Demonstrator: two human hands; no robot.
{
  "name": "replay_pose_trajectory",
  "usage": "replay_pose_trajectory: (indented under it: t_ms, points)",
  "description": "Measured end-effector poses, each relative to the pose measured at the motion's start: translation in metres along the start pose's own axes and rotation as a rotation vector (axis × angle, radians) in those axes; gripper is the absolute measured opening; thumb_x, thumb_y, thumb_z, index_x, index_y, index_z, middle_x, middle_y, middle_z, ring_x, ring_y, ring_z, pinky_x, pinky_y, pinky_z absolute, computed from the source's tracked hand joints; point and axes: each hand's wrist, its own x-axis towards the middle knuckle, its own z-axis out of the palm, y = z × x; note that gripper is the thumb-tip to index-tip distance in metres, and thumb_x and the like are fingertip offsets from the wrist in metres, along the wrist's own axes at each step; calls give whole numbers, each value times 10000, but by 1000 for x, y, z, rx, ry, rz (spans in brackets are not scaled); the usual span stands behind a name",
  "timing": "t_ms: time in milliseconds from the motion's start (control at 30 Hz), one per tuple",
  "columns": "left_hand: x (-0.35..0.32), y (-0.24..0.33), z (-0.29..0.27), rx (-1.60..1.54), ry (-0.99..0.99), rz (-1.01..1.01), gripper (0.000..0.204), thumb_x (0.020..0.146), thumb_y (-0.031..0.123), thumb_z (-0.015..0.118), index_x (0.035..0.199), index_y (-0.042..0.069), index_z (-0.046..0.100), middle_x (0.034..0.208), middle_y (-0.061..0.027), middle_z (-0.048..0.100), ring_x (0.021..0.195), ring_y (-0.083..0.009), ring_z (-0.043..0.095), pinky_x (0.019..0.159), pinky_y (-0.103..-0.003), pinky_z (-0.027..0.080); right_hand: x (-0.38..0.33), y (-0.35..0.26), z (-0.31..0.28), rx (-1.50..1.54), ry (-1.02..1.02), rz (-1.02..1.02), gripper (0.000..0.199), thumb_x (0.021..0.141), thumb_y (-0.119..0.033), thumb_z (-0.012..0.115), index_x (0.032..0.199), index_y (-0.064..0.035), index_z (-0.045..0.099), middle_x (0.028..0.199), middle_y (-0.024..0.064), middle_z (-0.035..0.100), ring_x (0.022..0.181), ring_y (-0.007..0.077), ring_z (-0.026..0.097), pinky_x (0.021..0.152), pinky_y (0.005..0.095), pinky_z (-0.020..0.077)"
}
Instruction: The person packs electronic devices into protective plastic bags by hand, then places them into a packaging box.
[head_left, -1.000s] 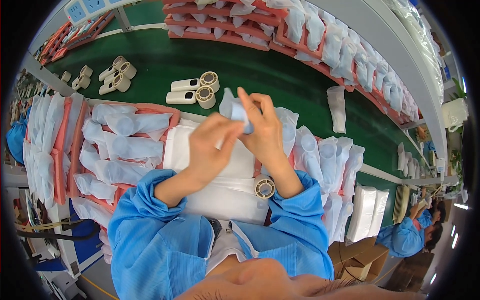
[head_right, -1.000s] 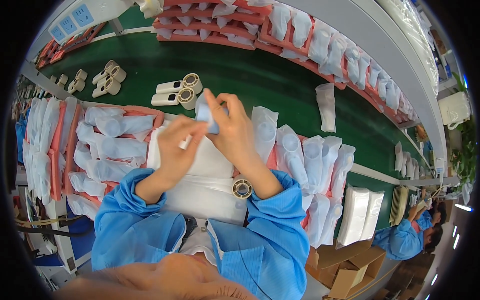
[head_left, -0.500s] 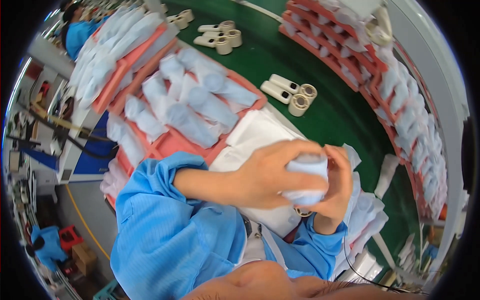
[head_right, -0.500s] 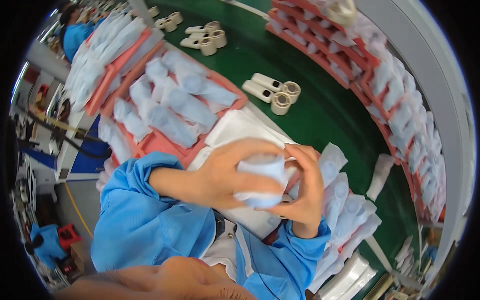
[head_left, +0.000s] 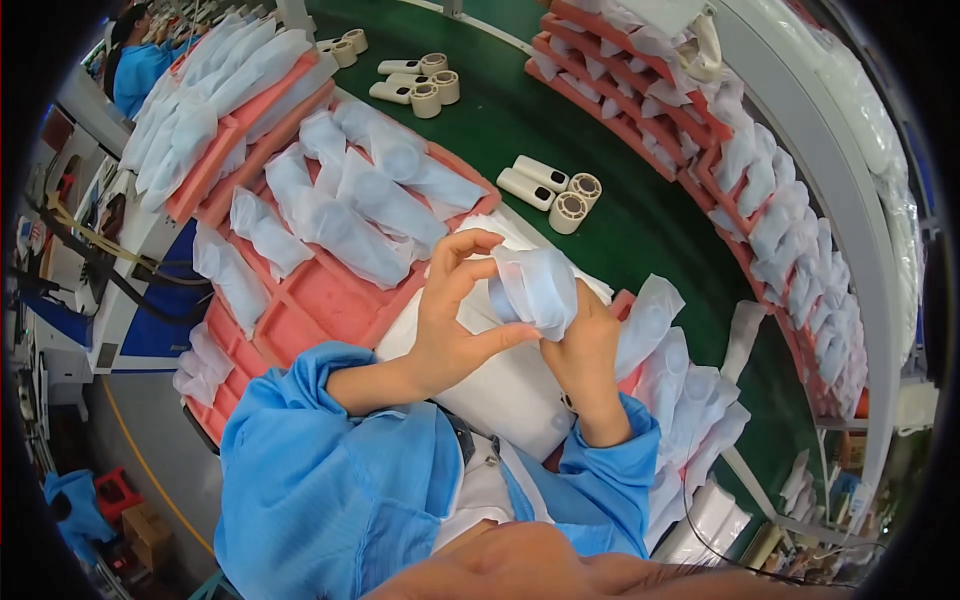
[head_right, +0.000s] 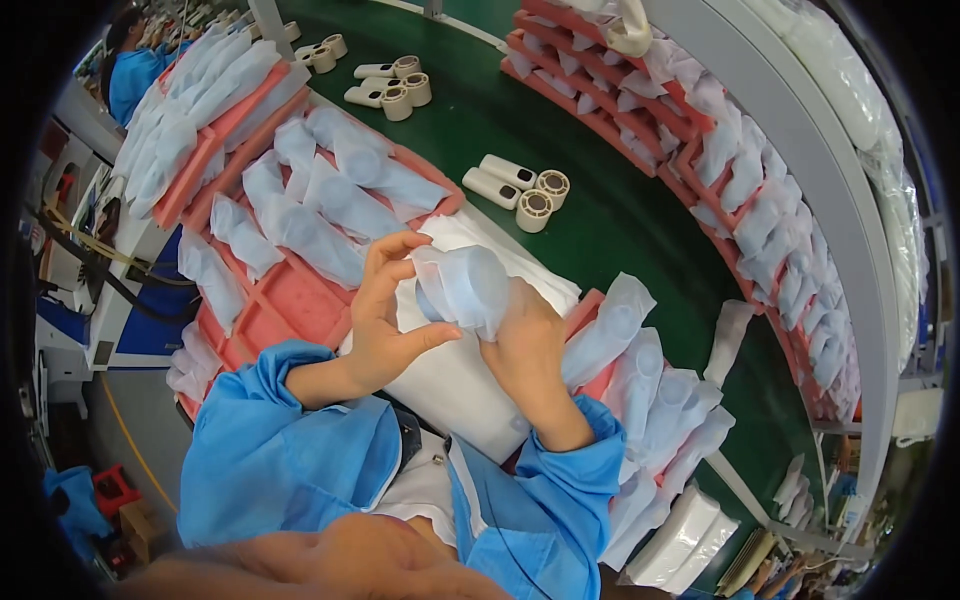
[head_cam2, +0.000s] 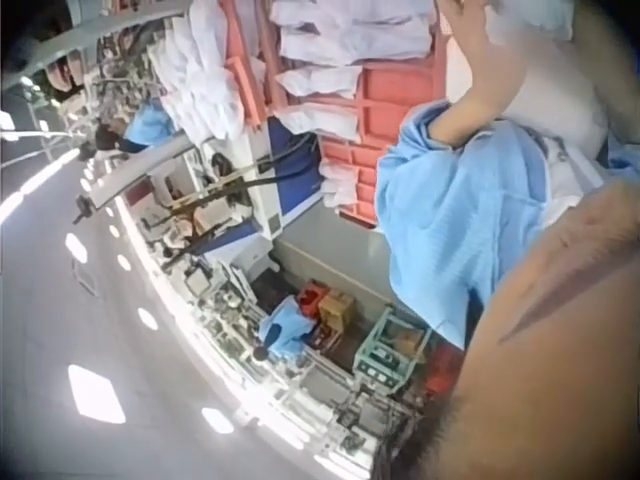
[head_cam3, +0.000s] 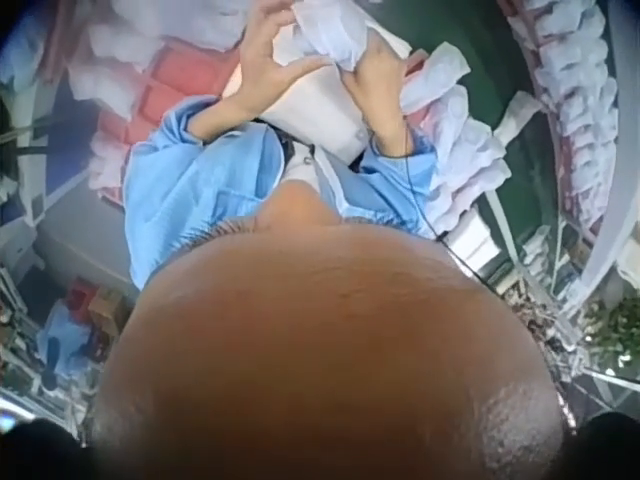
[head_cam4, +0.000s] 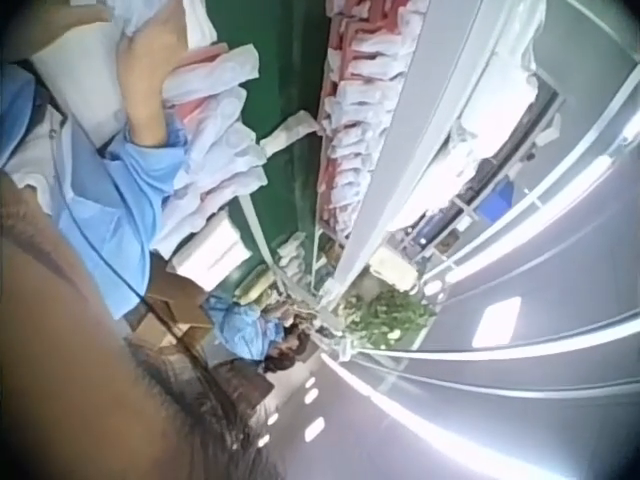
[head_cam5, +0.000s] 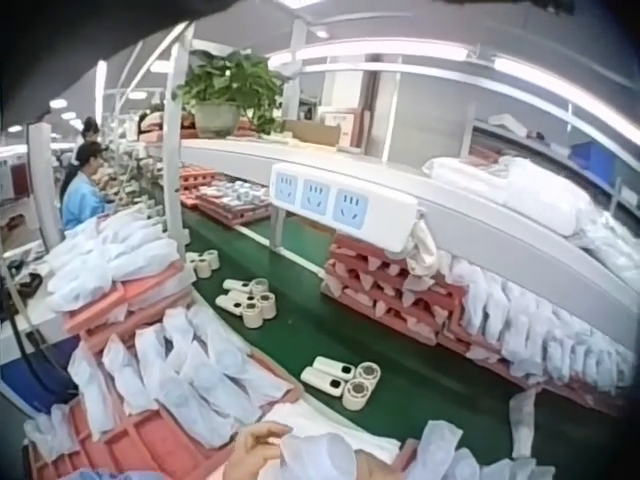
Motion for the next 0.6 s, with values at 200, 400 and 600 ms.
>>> replay_pose_trajectory:
  t_ms: [200,400,600]
  points:
    - [0,7,15,207,-27,237,311,665,178,857,898,70,680,1259,-138,482,1157,-244,471,917,-351,379,0,-2,-13,70,102,5,375,682,-57,748,1007,16,576,812,198,630,780,390,637,670,402,506]
    - [5,6,-16,171,54,79,290,707,137,828,944,72,674,1282,-153,487,1138,-246,510,917,-363,402,-9,-14,-29,468,-416,240,325,778,-64,745,1063,19,612,912,175,671,802,307,665,730,340,506]
    - [-18,24,-33,-171,-29,-301,490,719,157,822,1141,55,597,1247,-120,535,1108,-237,547,952,-351,432,-11,-31,-12,510,-603,56,405,797,-92,754,1144,16,576,948,157,670,850,276,660,739,338,514]
